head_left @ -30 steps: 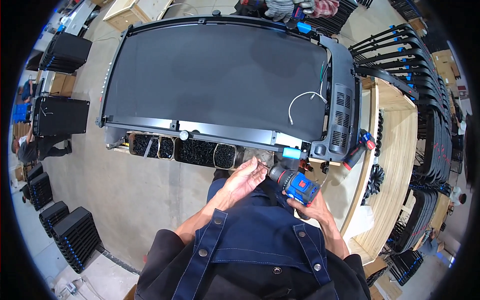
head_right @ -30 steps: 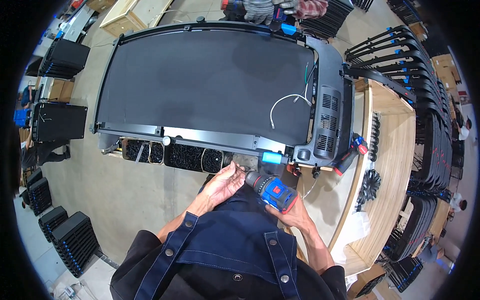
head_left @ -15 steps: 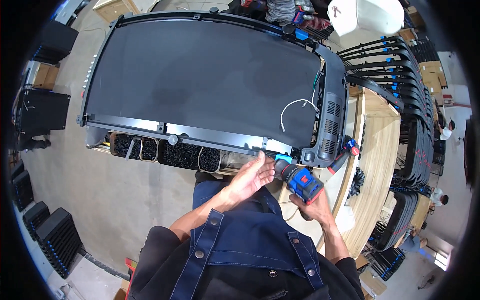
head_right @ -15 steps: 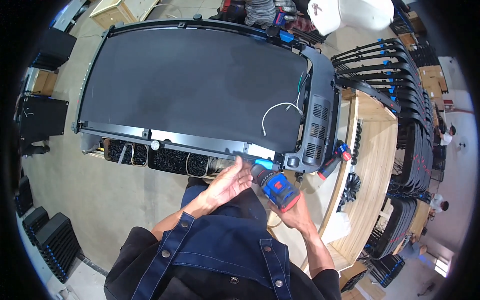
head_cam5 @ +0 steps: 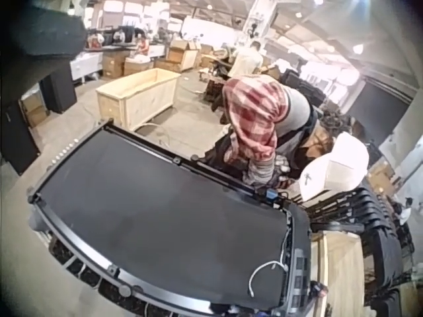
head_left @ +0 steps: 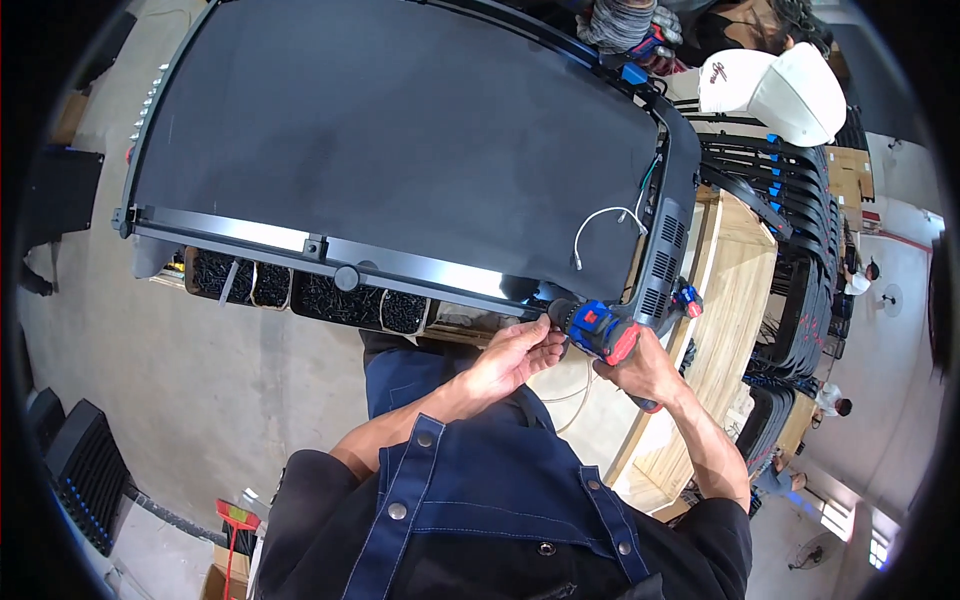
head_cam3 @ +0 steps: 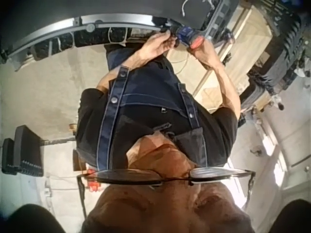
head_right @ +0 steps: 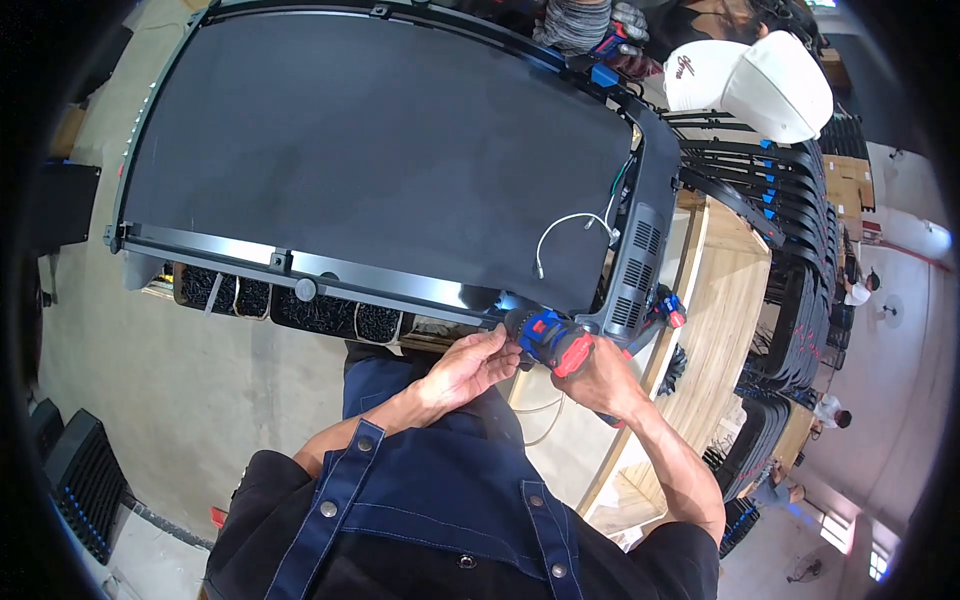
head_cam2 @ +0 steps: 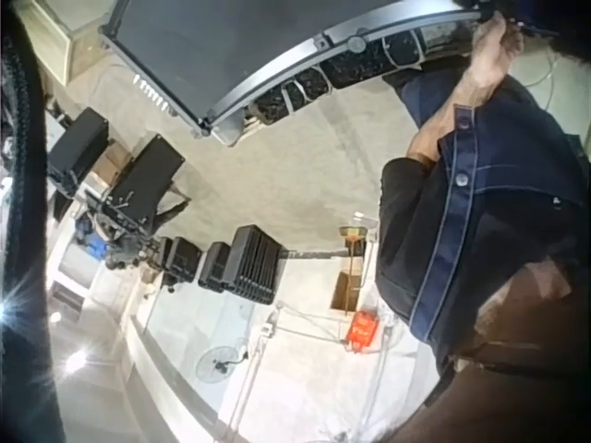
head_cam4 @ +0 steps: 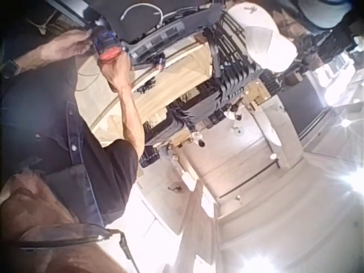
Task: Assembling treadmill components using power tools in a manufacturing facility.
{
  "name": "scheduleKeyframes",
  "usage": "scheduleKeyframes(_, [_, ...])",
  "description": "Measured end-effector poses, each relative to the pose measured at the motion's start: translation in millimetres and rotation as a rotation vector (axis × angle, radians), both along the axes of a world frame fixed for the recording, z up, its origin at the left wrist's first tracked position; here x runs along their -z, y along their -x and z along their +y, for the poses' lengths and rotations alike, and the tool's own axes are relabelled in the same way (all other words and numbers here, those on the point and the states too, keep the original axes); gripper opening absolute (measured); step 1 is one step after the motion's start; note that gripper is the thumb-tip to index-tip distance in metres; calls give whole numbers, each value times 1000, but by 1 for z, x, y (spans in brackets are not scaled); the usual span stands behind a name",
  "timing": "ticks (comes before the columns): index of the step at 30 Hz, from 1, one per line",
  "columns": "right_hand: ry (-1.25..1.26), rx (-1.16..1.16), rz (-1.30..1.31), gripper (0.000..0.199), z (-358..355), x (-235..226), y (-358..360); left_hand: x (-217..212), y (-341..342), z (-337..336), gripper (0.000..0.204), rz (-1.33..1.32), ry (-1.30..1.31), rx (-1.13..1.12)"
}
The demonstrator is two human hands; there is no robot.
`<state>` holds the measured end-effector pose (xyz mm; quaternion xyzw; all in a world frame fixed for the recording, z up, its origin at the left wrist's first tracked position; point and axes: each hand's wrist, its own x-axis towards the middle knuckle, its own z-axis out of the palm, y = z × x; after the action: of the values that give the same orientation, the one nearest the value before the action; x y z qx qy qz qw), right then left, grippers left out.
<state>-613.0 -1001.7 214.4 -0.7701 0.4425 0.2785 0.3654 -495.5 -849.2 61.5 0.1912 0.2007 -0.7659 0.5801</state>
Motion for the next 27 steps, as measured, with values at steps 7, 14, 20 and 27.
scheduleKeyframes(7, [106, -158, 9, 36, -6, -5, -16, -58, -30, -16, 37, -1630, 341, -502])
scheduleKeyframes(14, [160, -491, -38, 24, -15, 1, -18, -65, -17, -67, 15, -1783, 568, -719])
scheduleKeyframes(20, [136, -431, 5, 22, -13, -3, -30, -66, -22, -66, 14, -1824, 592, -737])
scheduleKeyframes(27, [157, -416, -333, 48, -5, -23, -16, -76, -58, -6, 58, -2035, 553, -538])
